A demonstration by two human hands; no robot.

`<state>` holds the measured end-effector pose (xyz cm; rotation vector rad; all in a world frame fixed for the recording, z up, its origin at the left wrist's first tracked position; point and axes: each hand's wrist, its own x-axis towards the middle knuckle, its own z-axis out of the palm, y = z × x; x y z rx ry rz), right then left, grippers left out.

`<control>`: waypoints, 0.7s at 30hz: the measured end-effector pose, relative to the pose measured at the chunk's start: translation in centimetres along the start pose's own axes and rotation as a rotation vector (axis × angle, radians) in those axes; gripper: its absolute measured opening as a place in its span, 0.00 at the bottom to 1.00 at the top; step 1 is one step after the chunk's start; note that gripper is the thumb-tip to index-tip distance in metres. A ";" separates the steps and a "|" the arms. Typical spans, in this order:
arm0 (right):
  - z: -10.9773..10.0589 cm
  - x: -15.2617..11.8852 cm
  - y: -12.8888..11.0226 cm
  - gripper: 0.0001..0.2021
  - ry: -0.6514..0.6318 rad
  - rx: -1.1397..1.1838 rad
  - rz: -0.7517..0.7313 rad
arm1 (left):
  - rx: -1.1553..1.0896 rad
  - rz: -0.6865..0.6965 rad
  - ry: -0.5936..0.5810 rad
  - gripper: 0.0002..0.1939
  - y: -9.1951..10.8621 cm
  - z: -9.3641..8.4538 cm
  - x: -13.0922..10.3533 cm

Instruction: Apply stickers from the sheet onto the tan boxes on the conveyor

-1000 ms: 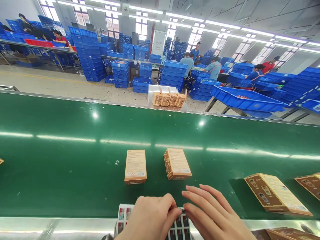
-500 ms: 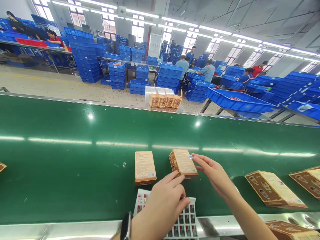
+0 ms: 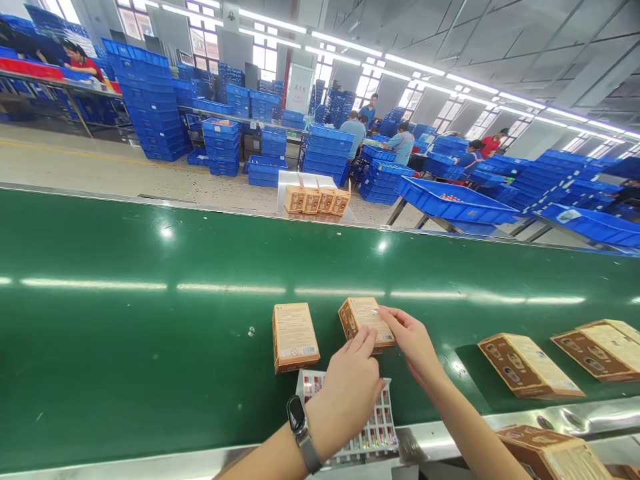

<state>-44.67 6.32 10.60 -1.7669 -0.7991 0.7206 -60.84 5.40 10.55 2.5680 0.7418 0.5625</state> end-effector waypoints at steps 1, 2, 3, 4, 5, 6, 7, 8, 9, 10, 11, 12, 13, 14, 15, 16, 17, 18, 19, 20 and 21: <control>-0.1 -0.1 0.0 0.22 0.014 -0.027 -0.013 | -0.007 0.000 -0.001 0.08 0.1 0.1 0.2; -0.1 -0.2 0.0 0.21 0.030 -0.060 -0.029 | -0.015 0.000 -0.003 0.09 0.2 0.2 0.3; -0.2 -0.3 0.1 0.21 0.049 -0.096 -0.050 | -0.024 -0.001 -0.007 0.09 0.3 0.2 0.5; -0.2 -0.3 0.1 0.20 0.070 -0.134 -0.075 | -0.033 -0.002 -0.012 0.09 0.3 0.3 0.7; -0.3 -0.3 0.1 0.19 0.092 -0.172 -0.103 | -0.042 -0.004 -0.018 0.09 0.4 0.4 0.9; -0.4 -0.1 0.1 0.19 0.116 -0.207 -0.130 | -0.051 -0.006 -0.026 0.09 0.4 0.6 1.1; -0.5 0.1 0.1 0.19 0.142 -0.240 -0.154 | -0.061 -0.007 -0.034 0.09 0.4 0.7 1.3; -0.7 0.4 0.0 0.19 0.168 -0.270 -0.171 | -0.070 -0.008 -0.041 0.08 0.5 0.7 1.5; -0.9 0.7 -0.1 0.21 0.197 -0.296 -0.183 | -0.081 -0.007 -0.048 0.08 0.5 0.8 1.6; -1.1 1.0 -0.3 0.24 0.226 -0.317 -0.193 | -0.093 -0.003 -0.053 0.07 0.6 0.7 1.8; -1.5 1.2 -0.5 0.26 0.248 -0.332 -0.204 | -0.106 0.005 -0.059 0.06 0.7 0.6 1.8; -1.9 1.3 -0.9 0.27 0.255 -0.339 -0.218 | -0.122 0.016 -0.065 0.05 0.9 0.4 1.8; -2.4 1.1 -1.4 0.26 0.244 -0.342 -0.235 | -0.139 0.024 -0.070 0.05 1.0 0.1 1.6; -2.9 0.7 -1.9 0.25 0.215 -0.341 -0.251 | -0.156 0.024 -0.076 0.06 1.2 -0.3 1.3; -3.5 -0.1 -2.6 0.24 0.154 -0.334 -0.266 | -0.171 0.014 -0.082 0.07 1.4 -0.8 1.0; -4.1 -1.0 -3.2 0.23 0.050 -0.322 -0.277 | -0.180 -0.007 -0.087 0.07 1.5 -1.4 0.6; -4.7 -2.1 -3.8 0.22 -0.089 -0.312 -0.281 | -0.193 -0.040 -0.089 0.08 1.6 -2.0 0.1; -5.2 -3.2 -4.4 0.21 -0.260 -0.302 -0.282 | -0.216 -0.082 -0.088 0.09 1.7 -2.6 -0.4; -5.6 -4.4 -4.9 0.20 -0.423 -0.302 -0.285 | -0.254 -0.129 -0.090 0.09 1.7 -3.3 -0.9; -5.9 -5.4 -5.3 0.19 -0.554 -0.308 -0.296 | -0.306 -0.179 -0.096 0.09 1.7 -3.9 -1.4; -6.0 -6.3 -5.5 0.17 -0.638 -0.321 -0.316 | -0.368 -0.228 -0.105 0.08 1.7 -4.6 -1.8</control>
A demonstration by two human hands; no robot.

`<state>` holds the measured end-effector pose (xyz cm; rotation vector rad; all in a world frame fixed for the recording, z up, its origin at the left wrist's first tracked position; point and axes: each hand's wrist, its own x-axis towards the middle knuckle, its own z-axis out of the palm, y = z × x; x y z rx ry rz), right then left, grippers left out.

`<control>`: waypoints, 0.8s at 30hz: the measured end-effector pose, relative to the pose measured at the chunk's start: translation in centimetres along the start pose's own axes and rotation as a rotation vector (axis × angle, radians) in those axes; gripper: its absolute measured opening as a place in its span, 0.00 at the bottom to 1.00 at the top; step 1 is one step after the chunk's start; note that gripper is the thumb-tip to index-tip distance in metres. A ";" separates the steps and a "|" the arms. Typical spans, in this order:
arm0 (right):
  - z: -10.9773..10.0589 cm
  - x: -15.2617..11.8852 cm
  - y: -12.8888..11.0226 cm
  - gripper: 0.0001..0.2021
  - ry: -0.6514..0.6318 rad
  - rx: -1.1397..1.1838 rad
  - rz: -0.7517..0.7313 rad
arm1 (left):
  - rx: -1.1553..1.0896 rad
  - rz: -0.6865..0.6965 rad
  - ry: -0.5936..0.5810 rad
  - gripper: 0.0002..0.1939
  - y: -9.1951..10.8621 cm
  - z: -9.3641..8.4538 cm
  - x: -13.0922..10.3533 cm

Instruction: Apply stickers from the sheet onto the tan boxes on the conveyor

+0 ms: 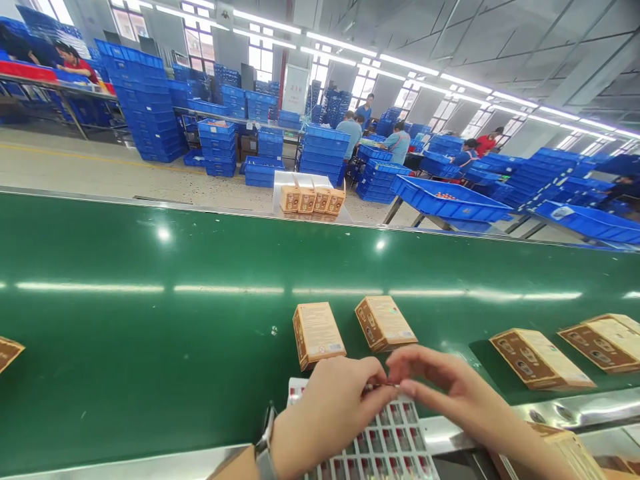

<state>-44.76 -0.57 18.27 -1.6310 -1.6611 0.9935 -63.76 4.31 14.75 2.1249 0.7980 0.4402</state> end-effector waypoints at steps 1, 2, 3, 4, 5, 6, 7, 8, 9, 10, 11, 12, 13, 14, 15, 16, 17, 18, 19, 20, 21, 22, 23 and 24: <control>0.3 -0.5 -0.4 0.16 -0.031 -0.023 -0.028 | -0.066 -0.041 -0.011 0.07 0.0 -0.6 -0.4; 0.6 -0.8 -0.6 0.15 -0.024 -0.051 -0.056 | -0.122 -0.076 -0.024 0.06 0.1 -1.2 -0.8; 0.9 -1.0 -0.6 0.14 0.000 -0.081 -0.085 | -0.157 -0.103 -0.036 0.05 0.0 -1.6 -1.1; 1.2 -1.1 -0.6 0.14 0.028 -0.113 -0.112 | -0.174 -0.125 -0.046 0.05 -0.1 -2.0 -1.4; 1.4 -1.0 -0.5 0.12 0.054 -0.147 -0.138 | -0.172 -0.143 -0.048 0.05 -0.2 -2.3 -1.6; 1.6 -1.0 -0.4 0.11 0.078 -0.185 -0.168 | -0.152 -0.159 -0.050 0.05 -0.4 -2.5 -1.8; 1.8 -0.9 -0.3 0.10 0.095 -0.229 -0.209 | -0.118 -0.171 -0.049 0.04 -0.6 -2.6 -2.0; 2.1 -0.8 -0.3 0.09 0.107 -0.280 -0.266 | -0.080 -0.176 -0.044 0.04 -0.7 -2.5 -2.1; 2.3 -0.8 -0.3 0.08 0.117 -0.341 -0.339 | -0.046 -0.174 -0.038 0.04 -0.9 -2.5 -2.3; 2.6 -0.7 -0.3 0.08 0.133 -0.415 -0.426 | -0.019 -0.173 -0.030 0.05 -1.0 -2.4 -2.4; 3.0 -0.7 -0.3 0.08 0.160 -0.497 -0.515 | -0.003 -0.175 -0.026 0.05 -1.0 -2.3 -2.5; 3.3 -0.8 -0.3 0.09 0.207 -0.580 -0.596 | 0.001 -0.182 -0.021 0.05 -1.0 -2.3 -2.5; 3.7 -0.9 -0.2 0.10 0.256 -0.657 -0.660 | -0.004 -0.193 -0.018 0.06 -1.0 -2.3 -2.5; 3.9 -1.0 -0.1 0.11 0.303 -0.716 -0.704 | -0.013 -0.209 -0.016 0.06 -0.9 -2.4 -2.5; 4.1 -1.1 0.1 0.12 0.330 -0.748 -0.729 | -0.021 -0.226 -0.013 0.06 -0.8 -2.5 -2.5; 4.1 -1.2 0.4 0.12 0.338 -0.747 -0.740 | -0.026 -0.246 -0.011 0.06 -0.6 -2.5 -2.3; 3.8 -1.2 0.8 0.10 0.343 -0.708 -0.730 | -0.022 -0.266 -0.008 0.06 -0.5 -2.5 -2.1; 3.4 -1.1 1.2 0.08 0.334 -0.640 -0.688 | -0.011 -0.284 -0.003 0.06 -0.4 -2.5 -1.9; 2.8 -0.9 1.7 0.06 0.329 -0.546 -0.610 | 0.002 -0.291 0.002 0.07 -0.3 -2.3 -1.5; 2.0 -0.6 2.2 0.06 0.335 -0.429 -0.499 | 0.012 -0.283 0.009 0.07 -0.3 -2.0 -1.2; 1.3 -0.1 2.8 0.08 0.347 -0.298 -0.363 | 0.019 -0.258 0.014 0.07 -0.2 -1.6 -0.8; 0.6 0.6 3.3 0.12 0.364 -0.159 -0.212 | 0.021 -0.222 0.013 0.07 -0.2 -1.2 -0.4; 0.0 1.4 3.9 0.15 0.371 -0.014 -0.058 | 0.021 -0.179 0.006 0.07 -0.3 -0.8 -0.1; -0.3 2.3 4.4 0.19 0.373 0.125 0.078 | 0.023 -0.140 -0.007 0.06 -0.5 -0.3 0.2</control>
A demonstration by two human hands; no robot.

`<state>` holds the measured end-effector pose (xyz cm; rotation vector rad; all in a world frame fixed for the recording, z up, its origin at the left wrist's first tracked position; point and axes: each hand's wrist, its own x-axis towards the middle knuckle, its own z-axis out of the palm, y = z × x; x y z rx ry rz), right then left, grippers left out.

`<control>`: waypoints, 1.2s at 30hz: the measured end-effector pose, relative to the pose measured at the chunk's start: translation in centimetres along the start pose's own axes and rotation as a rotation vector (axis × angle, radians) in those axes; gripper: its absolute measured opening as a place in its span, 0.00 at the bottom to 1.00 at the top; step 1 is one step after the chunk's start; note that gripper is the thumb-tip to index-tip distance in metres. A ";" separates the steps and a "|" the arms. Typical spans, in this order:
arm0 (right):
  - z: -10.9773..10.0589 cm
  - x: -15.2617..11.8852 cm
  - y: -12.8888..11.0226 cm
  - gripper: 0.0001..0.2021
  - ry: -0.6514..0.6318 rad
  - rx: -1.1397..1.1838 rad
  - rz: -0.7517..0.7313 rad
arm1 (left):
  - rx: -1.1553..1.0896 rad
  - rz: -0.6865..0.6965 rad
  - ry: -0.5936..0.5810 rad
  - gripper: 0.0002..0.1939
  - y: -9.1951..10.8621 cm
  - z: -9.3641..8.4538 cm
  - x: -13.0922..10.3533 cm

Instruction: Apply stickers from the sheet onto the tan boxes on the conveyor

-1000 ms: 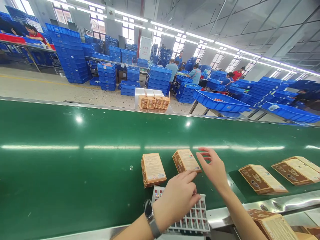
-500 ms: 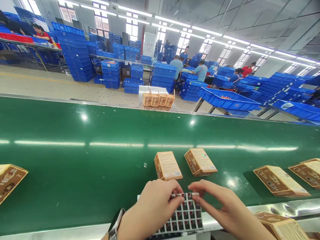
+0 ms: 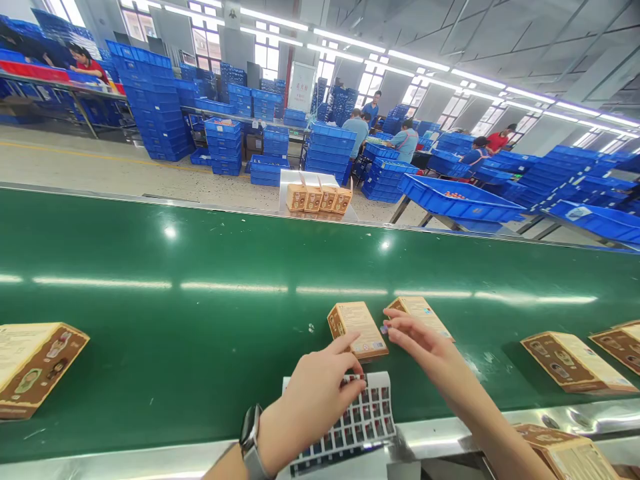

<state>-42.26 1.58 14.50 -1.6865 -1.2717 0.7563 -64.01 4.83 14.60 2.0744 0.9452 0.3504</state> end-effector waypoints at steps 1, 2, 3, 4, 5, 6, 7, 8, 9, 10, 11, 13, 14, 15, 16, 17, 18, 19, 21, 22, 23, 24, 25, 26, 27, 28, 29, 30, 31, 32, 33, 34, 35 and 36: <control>0.2 0.9 0.4 0.21 0.010 0.096 0.129 | 0.010 0.030 -0.015 0.06 -0.2 0.4 0.2; 0.6 1.6 0.8 0.23 0.011 0.164 0.224 | 0.026 0.051 -0.030 0.06 -0.4 0.8 0.4; 1.0 2.2 1.1 0.24 0.014 0.206 0.283 | 0.052 0.070 -0.042 0.06 -0.6 1.1 0.5; 1.5 2.7 1.4 0.24 0.020 0.224 0.311 | 0.082 0.085 -0.049 0.06 -0.8 1.3 0.5; 1.9 3.0 1.6 0.24 0.033 0.224 0.319 | 0.113 0.097 -0.053 0.07 -1.0 1.5 0.6; 2.2 3.1 1.8 0.23 0.050 0.214 0.317 | 0.140 0.104 -0.056 0.07 -1.0 1.7 0.7; 2.4 3.2 1.9 0.22 0.068 0.206 0.320 | 0.160 0.108 -0.058 0.07 -0.9 1.8 0.8; 2.5 3.2 2.0 0.22 0.087 0.196 0.322 | 0.172 0.110 -0.062 0.07 -0.8 1.9 0.9; 2.4 3.2 2.0 0.22 0.105 0.184 0.323 | 0.177 0.111 -0.065 0.06 -0.6 2.0 1.1; 2.3 3.2 2.1 0.22 0.123 0.171 0.321 | 0.179 0.112 -0.069 0.06 -0.4 2.1 1.3; 2.2 3.1 2.1 0.22 0.141 0.156 0.316 | 0.183 0.114 -0.073 0.06 -0.2 2.1 1.4; 2.2 2.9 2.1 0.22 0.175 0.120 0.298 | 0.189 0.121 -0.078 0.06 0.0 2.3 1.6; 2.2 2.8 2.1 0.22 0.193 0.099 0.286 | 0.191 0.126 -0.081 0.06 0.1 2.3 1.7; 2.3 2.6 2.1 0.22 0.212 0.076 0.272 | 0.193 0.131 -0.081 0.06 0.1 2.4 1.7; 2.5 2.4 2.1 0.22 0.234 0.052 0.253 | 0.195 0.138 -0.082 0.06 0.2 2.5 1.7; 2.6 2.3 2.0 0.21 0.259 0.028 0.229 | 0.196 0.144 -0.082 0.07 0.2 2.5 1.8; 2.8 2.1 2.0 0.20 0.286 0.007 0.201 | 0.197 0.150 -0.083 0.07 0.2 2.6 1.8; 2.9 2.1 2.0 0.20 0.316 -0.009 0.173 | 0.197 0.157 -0.085 0.07 0.2 2.7 1.9; 3.0 2.3 2.1 0.22 0.388 -0.029 0.127 | 0.197 0.168 -0.090 0.07 0.1 2.9 2.3; 2.9 2.6 2.2 0.25 0.427 -0.029 0.113 | 0.196 0.172 -0.093 0.07 0.1 3.1 2.5; 2.7 2.9 2.2 0.28 0.465 -0.022 0.102 | 0.193 0.176 -0.094 0.06 0.1 3.2 2.7; 2.5 3.1 2.1 0.31 0.497 -0.003 0.094 | 0.188 0.181 -0.095 0.06 0.1 3.3 2.9; 2.2 3.3 2.0 0.32 0.520 0.029 0.086 | 0.180 0.187 -0.096 0.05 0.0 3.3 3.0; 2.0 3.3 1.8 0.31 0.529 0.069 0.078 | 0.170 0.196 -0.098 0.04 -0.1 3.3 2.9; 1.8 3.0 1.3 0.29 0.521 0.107 0.069 | 0.156 0.207 -0.101 0.04 -0.3 3.2 2.7; 1.7 2.5 0.7 0.26 0.497 0.167 0.069 | 0.137 0.219 -0.107 0.04 -0.5 3.0 2.3; 1.7 1.7 0.0 0.23 0.462 0.263 0.084 | 0.113 0.231 -0.118 0.03 -0.8 2.7 1.7; 1.8 0.7 -0.9 0.20 0.424 0.395 0.123 | 0.090 0.242 -0.129 0.03 -1.1 2.3 1.0; 2.0 -0.4 -1.9 0.16 0.380 0.561 0.187 | 0.062 0.248 -0.141 0.03 -1.4 1.8 0.1; 2.4 -1.6 -2.9 0.15 0.346 0.746 0.278 | 0.034 0.248 -0.152 0.04 -1.7 1.4 -0.8; 2.9 -2.7 -3.8 0.15 0.323 0.910 0.379 | 0.005 0.239 -0.159 0.04 -2.1 0.9 -1.7; 3.4 -3.6 -4.5 0.15 0.306 1.045 0.472 | -0.026 0.225 -0.163 0.05 -2.4 0.4 -2.5; 3.9 -4.4 -5.1 0.15 0.289 1.137 0.546 | -0.050 0.207 -0.167 0.06 -2.6 0.0 -3.3; 4.4 -5.0 -5.5 0.14 0.266 1.205 0.598 | -0.071 0.187 -0.172 0.07 -2.9 -0.4 -3.9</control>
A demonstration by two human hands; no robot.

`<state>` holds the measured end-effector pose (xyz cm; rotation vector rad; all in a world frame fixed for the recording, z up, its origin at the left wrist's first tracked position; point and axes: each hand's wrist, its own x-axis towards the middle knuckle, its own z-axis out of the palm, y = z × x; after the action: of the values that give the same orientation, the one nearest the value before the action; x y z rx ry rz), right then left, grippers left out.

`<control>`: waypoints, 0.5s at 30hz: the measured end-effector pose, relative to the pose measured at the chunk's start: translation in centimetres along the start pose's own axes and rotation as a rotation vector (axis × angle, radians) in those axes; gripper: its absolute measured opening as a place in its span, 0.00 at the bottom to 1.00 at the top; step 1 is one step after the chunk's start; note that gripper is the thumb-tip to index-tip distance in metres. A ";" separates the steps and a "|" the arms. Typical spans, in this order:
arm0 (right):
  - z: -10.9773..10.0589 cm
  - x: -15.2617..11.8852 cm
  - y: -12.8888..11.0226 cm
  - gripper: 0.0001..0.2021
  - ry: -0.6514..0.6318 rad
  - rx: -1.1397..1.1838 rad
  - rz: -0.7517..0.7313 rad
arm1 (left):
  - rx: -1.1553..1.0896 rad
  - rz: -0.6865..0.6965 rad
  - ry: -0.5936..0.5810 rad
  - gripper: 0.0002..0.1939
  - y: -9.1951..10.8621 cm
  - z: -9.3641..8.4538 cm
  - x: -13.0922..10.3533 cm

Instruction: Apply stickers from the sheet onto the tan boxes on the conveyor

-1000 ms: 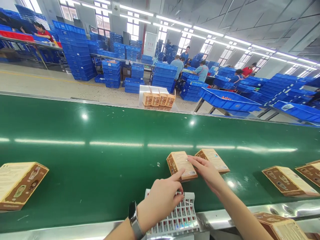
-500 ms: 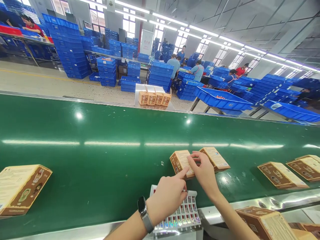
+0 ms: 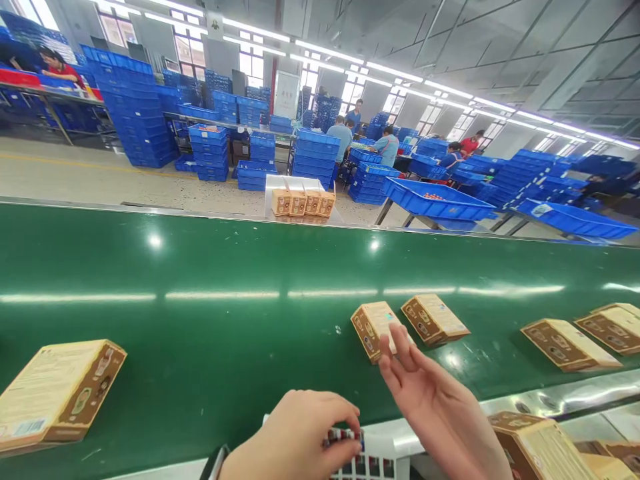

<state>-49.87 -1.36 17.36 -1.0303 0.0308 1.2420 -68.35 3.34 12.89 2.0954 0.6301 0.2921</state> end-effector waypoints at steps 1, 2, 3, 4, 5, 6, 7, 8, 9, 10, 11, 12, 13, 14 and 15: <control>0.2 -0.4 0.5 0.13 -0.018 0.041 0.049 | -0.014 -0.018 -0.003 0.08 -0.1 -0.2 -0.6; 0.3 -0.5 1.0 0.12 -0.044 0.073 0.080 | -0.017 -0.031 -0.006 0.09 -0.3 -0.4 -1.1; 0.4 -0.6 1.4 0.12 -0.076 0.097 0.107 | -0.019 -0.039 -0.006 0.09 -0.4 -0.6 -1.5; 0.6 -0.5 1.7 0.13 -0.104 0.114 0.132 | -0.020 -0.041 -0.002 0.10 -0.5 -0.7 -1.8; 0.7 -0.5 2.0 0.15 -0.123 0.122 0.160 | -0.020 -0.042 0.008 0.10 -0.7 -0.9 -2.2; 0.9 -0.5 2.3 0.17 -0.136 0.123 0.189 | -0.021 -0.038 0.023 0.10 -0.8 -1.0 -2.6; 1.0 -0.6 2.4 0.18 -0.145 0.118 0.222 | -0.020 -0.032 0.039 0.10 -0.9 -1.1 -2.9; 1.2 -0.7 2.6 0.19 -0.154 0.113 0.250 | -0.019 -0.024 0.056 0.10 -1.0 -1.1 -3.3; 1.2 -0.8 2.7 0.19 -0.163 0.108 0.276 | -0.016 -0.016 0.073 0.10 -1.2 -1.0 -3.6; 1.2 -0.9 2.9 0.19 -0.173 0.103 0.296 | -0.012 -0.007 0.096 0.10 -1.5 -0.9 -3.9; 1.1 -0.9 3.0 0.19 -0.185 0.101 0.316 | -0.007 0.003 0.125 0.09 -1.8 -0.6 -4.2; 1.0 -1.0 3.1 0.18 -0.199 0.101 0.333 | -0.004 0.009 0.157 0.09 -2.1 -0.4 -4.4; 0.8 -1.0 3.3 0.18 -0.214 0.098 0.350 | -0.002 0.011 0.191 0.09 -2.5 -0.1 -4.6; 0.6 -0.9 3.5 0.18 -0.230 0.097 0.360 | 0.000 0.011 0.221 0.09 -3.0 0.2 -4.7; 0.4 -0.9 3.7 0.18 -0.252 0.093 0.367 | 0.001 0.009 0.244 0.09 -3.3 0.4 -4.9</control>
<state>-53.28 -1.96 15.82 -0.8026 0.0847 1.6813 -73.36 2.01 10.07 2.0805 0.7637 0.5584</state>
